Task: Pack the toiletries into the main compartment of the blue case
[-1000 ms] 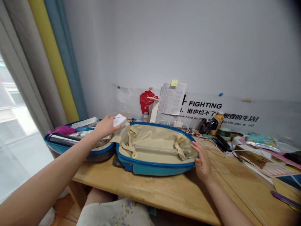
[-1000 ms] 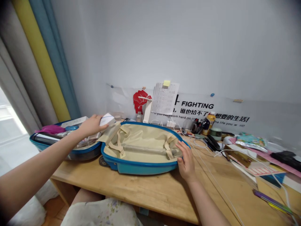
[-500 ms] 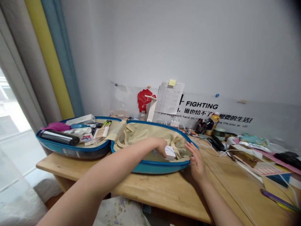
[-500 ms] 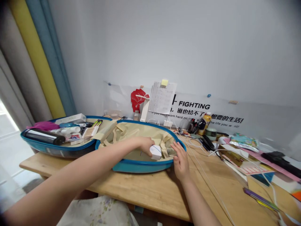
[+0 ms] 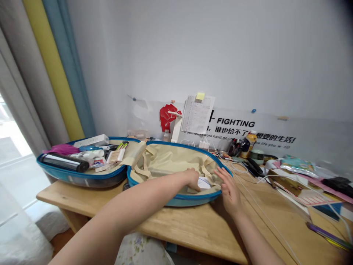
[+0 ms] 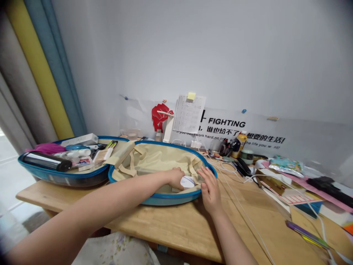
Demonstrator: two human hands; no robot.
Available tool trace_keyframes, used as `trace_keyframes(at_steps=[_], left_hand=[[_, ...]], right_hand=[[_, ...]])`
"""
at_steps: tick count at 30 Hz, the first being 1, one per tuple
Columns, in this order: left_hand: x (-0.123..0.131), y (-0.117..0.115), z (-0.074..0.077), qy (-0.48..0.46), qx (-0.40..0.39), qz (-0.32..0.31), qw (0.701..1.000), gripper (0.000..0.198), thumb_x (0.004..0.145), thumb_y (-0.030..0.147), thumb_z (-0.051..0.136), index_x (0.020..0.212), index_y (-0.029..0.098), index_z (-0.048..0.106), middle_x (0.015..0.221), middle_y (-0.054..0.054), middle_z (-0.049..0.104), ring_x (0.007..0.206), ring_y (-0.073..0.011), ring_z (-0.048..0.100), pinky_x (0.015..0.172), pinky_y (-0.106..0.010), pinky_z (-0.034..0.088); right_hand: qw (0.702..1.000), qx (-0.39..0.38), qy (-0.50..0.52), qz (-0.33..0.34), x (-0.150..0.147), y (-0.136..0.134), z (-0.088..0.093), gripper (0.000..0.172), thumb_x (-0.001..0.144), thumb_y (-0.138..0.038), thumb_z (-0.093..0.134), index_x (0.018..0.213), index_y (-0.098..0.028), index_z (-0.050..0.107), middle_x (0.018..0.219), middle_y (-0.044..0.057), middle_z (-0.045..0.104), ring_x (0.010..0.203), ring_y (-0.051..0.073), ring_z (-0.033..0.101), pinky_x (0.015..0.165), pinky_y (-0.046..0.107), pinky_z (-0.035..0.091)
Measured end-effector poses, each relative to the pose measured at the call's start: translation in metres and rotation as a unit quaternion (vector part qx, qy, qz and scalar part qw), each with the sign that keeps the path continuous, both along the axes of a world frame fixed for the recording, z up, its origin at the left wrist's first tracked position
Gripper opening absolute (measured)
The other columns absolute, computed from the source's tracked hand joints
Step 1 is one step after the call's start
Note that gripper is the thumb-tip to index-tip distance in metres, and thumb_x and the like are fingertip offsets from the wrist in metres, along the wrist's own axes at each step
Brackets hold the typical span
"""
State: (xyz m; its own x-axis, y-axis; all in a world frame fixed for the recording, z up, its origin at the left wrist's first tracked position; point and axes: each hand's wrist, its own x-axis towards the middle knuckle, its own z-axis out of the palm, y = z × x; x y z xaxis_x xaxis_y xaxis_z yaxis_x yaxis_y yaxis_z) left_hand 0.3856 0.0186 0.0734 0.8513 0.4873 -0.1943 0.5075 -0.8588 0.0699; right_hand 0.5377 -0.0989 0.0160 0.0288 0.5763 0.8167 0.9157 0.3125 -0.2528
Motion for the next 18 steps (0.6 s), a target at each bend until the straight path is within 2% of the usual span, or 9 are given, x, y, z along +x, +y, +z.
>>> trace_keyframes(at_steps=[4, 8, 13, 16, 18], left_hand=[[-0.003, -0.001, 0.003, 0.007, -0.001, -0.004, 1.0, 0.064, 0.068, 0.047, 0.067, 0.121, 0.012, 0.057, 0.127, -0.02, 0.056, 0.114, -0.0316, 0.053, 0.091, -0.038, 0.047], [-0.004, -0.003, 0.006, 0.021, 0.002, -0.017, 1.0, 0.062, 0.071, 0.043, 0.067, 0.121, 0.008, 0.058, 0.125, -0.021, 0.057, 0.117, -0.0302, 0.052, 0.095, -0.035, 0.044], [-0.007, -0.005, 0.011, 0.037, -0.001, -0.017, 0.999, 0.063, 0.075, 0.052, 0.064, 0.126, 0.017, 0.056, 0.135, -0.015, 0.052, 0.119, -0.0288, 0.052, 0.094, -0.036, 0.045], [-0.012, -0.006, 0.023, 0.011, -0.012, -0.018, 1.0, 0.072, 0.082, 0.06, 0.053, 0.136, 0.013, 0.045, 0.138, -0.015, 0.049, 0.123, -0.0267, 0.049, 0.1, -0.034, 0.041], [-0.021, -0.003, 0.035, -0.061, 0.004, -0.01, 0.998, 0.069, 0.088, 0.058, 0.047, 0.14, 0.014, 0.039, 0.14, -0.012, 0.049, 0.127, -0.0215, 0.047, 0.105, -0.03, 0.036]], right_hand=[[1.0, 0.0, -0.001, -0.001, 0.001, 0.001, 0.0, 0.045, 0.095, -0.044, 0.029, 0.122, -0.024, 0.059, 0.132, 0.009, 0.057, 0.128, 0.026, 0.047, 0.101, 0.049, 0.042], [1.0, 0.002, -0.006, 0.003, 0.003, 0.002, -0.002, 0.046, 0.095, -0.045, 0.028, 0.12, -0.023, 0.06, 0.13, 0.009, 0.058, 0.128, 0.026, 0.047, 0.1, 0.049, 0.043], [0.999, 0.022, -0.027, 0.012, 0.009, 0.007, -0.005, 0.047, 0.095, -0.045, 0.027, 0.118, -0.021, 0.061, 0.129, 0.01, 0.059, 0.128, 0.027, 0.048, 0.099, 0.05, 0.043], [0.999, 0.03, -0.031, 0.02, 0.013, 0.01, -0.006, 0.048, 0.095, -0.046, 0.027, 0.117, -0.021, 0.062, 0.128, 0.01, 0.06, 0.126, 0.028, 0.049, 0.098, 0.05, 0.045], [0.999, 0.032, -0.034, 0.021, 0.014, 0.012, -0.006, 0.048, 0.094, -0.046, 0.027, 0.116, -0.02, 0.062, 0.127, 0.011, 0.06, 0.125, 0.029, 0.05, 0.097, 0.05, 0.045]])
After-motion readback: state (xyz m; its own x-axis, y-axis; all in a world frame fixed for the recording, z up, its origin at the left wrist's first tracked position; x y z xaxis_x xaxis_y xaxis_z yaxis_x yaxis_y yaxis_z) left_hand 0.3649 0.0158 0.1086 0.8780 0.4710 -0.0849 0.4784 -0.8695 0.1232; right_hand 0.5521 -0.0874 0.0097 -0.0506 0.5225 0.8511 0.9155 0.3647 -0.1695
